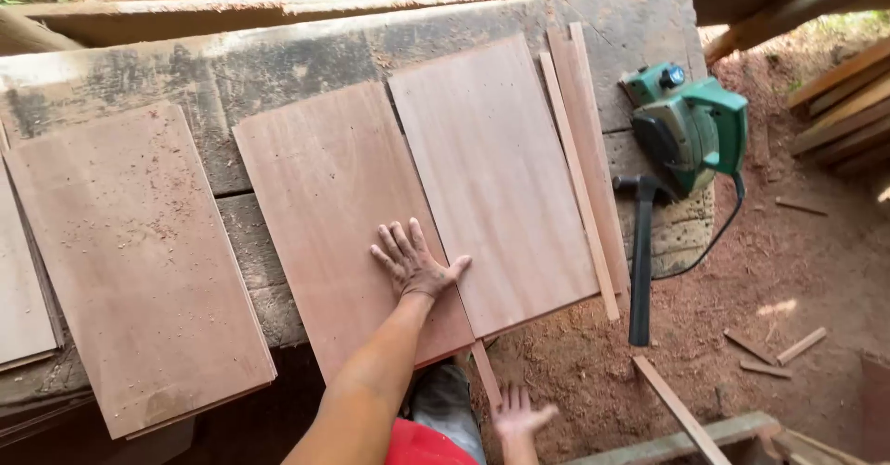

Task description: The person aligns two wooden planks on a workbench and uses a hammer to tap them together. They then use a square ruler to measure the alignment of the joined planks.

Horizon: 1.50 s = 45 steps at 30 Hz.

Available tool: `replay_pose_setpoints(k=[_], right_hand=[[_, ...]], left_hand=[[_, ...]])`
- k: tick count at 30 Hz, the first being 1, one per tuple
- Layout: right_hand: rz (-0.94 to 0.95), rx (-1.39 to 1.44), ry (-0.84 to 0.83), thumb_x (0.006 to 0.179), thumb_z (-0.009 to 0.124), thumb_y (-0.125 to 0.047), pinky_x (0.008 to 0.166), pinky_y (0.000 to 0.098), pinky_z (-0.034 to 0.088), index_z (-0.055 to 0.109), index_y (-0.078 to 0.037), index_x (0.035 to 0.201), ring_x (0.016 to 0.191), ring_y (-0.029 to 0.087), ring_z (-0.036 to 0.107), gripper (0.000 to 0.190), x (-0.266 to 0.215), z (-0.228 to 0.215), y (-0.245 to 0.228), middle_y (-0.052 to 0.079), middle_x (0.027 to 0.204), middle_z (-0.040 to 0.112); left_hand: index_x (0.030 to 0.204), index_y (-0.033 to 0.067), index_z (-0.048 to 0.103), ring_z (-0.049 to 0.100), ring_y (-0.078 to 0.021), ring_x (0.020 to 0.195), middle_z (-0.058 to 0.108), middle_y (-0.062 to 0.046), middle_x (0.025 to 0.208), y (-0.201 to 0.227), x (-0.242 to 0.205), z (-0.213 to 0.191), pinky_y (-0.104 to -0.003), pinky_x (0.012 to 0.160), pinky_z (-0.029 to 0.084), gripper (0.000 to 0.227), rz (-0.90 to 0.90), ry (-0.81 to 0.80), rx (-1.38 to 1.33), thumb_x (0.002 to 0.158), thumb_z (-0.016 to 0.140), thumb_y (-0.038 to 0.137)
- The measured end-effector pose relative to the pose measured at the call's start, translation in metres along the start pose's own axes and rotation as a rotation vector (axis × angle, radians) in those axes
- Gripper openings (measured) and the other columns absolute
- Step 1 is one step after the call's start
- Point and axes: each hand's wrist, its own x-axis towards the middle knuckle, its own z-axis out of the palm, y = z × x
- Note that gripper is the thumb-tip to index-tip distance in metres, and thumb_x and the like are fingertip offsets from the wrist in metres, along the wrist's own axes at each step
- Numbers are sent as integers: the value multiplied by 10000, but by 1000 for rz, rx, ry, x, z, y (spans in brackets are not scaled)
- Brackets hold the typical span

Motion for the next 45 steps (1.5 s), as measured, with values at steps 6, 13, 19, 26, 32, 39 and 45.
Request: replay_pose_setpoints(k=[6,13,19,26,32,39,45], right_hand=[[77,-339,213,794,117,-973,1236,657,57,-12,-147,1657,1575,351,56,1202,-20,90,10,133,1704,4],[138,-96,47,805,153,-991,1191,580,267,120,-103,1652,1509,372,309,1228,-11,42,22,162,1677,255],[164,14,-25,865,150,-770,1138,554,396,449,-187,1555,1421,326,510,951,1,121,36,88,1542,539],[29,-64,-158,960,229,-664,1163,582,372,484,-155,1516,1416,347,481,796,-101,197,16,115,1548,511],[-26,-116,-170,943,198,-742,1174,602,368,486,-152,1519,1429,363,474,873,-47,176,27,100,1566,507],[-37,-10,-246,968,74,-702,1179,563,358,460,-129,1542,1447,356,442,898,-13,179,39,112,1577,481],[36,19,-34,934,89,-761,1181,534,381,446,-125,1559,1455,339,465,961,-20,161,28,112,1583,497]], left_hand=[[1611,35,103,-166,-454,1527,18,-262,1663,1,4,-2,-694,1146,-149,1406,19,-26,-1,636,654,884],[1616,51,113,-149,-437,1545,31,-249,1673,4,2,-12,-691,1167,-142,1362,25,-32,-8,667,624,885],[1605,42,90,-169,-431,1530,-2,-238,1667,2,-4,-11,-687,1147,-158,1368,-3,-106,27,671,617,892],[1600,50,112,-160,-418,1527,9,-229,1659,0,2,5,-688,1146,-160,1366,20,-22,11,654,623,892],[1606,51,132,-142,-424,1537,31,-225,1660,1,2,3,-687,1159,-146,1350,9,-34,13,663,621,884],[1580,34,199,-91,-445,1532,104,-225,1625,-7,12,30,-713,1162,-107,1340,83,129,-27,637,644,875],[1544,29,308,18,-470,1530,199,-258,1601,-15,11,36,-753,1171,-19,1313,161,305,-85,597,726,837]])
